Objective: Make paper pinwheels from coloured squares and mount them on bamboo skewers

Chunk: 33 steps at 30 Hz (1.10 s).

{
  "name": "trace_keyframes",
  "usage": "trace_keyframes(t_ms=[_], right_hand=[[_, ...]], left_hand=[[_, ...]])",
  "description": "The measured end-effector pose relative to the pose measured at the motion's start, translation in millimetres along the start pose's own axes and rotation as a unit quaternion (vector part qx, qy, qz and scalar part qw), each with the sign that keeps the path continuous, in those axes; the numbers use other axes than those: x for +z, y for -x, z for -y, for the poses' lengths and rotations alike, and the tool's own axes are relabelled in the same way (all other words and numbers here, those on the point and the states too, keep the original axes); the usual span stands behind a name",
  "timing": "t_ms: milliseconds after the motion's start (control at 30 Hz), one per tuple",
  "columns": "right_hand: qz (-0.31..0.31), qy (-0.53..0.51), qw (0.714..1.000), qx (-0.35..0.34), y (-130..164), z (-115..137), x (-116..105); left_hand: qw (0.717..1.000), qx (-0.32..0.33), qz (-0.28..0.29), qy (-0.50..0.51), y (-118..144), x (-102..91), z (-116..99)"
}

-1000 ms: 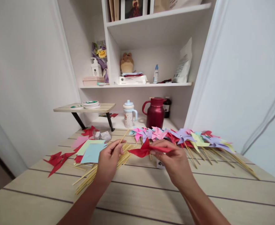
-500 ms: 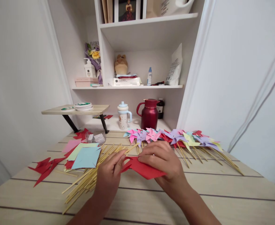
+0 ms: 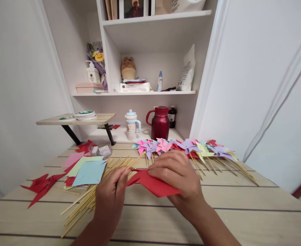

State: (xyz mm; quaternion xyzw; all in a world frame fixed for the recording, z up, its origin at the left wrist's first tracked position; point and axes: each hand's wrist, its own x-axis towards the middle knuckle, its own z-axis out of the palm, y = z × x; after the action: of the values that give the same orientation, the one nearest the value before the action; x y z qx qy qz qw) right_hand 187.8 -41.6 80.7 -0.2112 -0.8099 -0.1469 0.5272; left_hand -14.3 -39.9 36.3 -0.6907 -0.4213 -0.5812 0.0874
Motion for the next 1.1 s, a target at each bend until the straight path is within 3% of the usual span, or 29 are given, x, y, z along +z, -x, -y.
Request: trace_keyframes(t_ms=[133,267,567,733,933,1100], right_hand=[[-0.004,0.005,1.0,0.001,0.0,-1.7,-2.6],[-0.001,-0.015,1.0,0.015,2.5,-6.0,-5.3],[-0.032,-0.181,0.979,0.084,-3.8,-0.4,-6.3],[-0.039,-0.183,0.977,0.098,-3.7,1.9,-2.3],[-0.036,-0.178,0.979,0.095,-1.0,1.2,-1.2],[-0.052,-0.166,0.982,0.075,-4.1,1.4,-0.6]], left_hand=[[0.996,-0.076,0.048,0.001,1.6,-3.4,-6.0],[0.99,-0.111,0.092,-0.006,1.9,-2.7,-9.4],[0.984,-0.096,0.146,0.024,-1.1,-1.7,-6.7],[0.992,-0.032,0.114,0.049,-1.0,-0.8,-5.7],[0.998,0.063,0.026,-0.003,-0.5,-1.4,-2.4],[0.995,0.098,-0.003,-0.028,-1.3,-4.9,-2.5]])
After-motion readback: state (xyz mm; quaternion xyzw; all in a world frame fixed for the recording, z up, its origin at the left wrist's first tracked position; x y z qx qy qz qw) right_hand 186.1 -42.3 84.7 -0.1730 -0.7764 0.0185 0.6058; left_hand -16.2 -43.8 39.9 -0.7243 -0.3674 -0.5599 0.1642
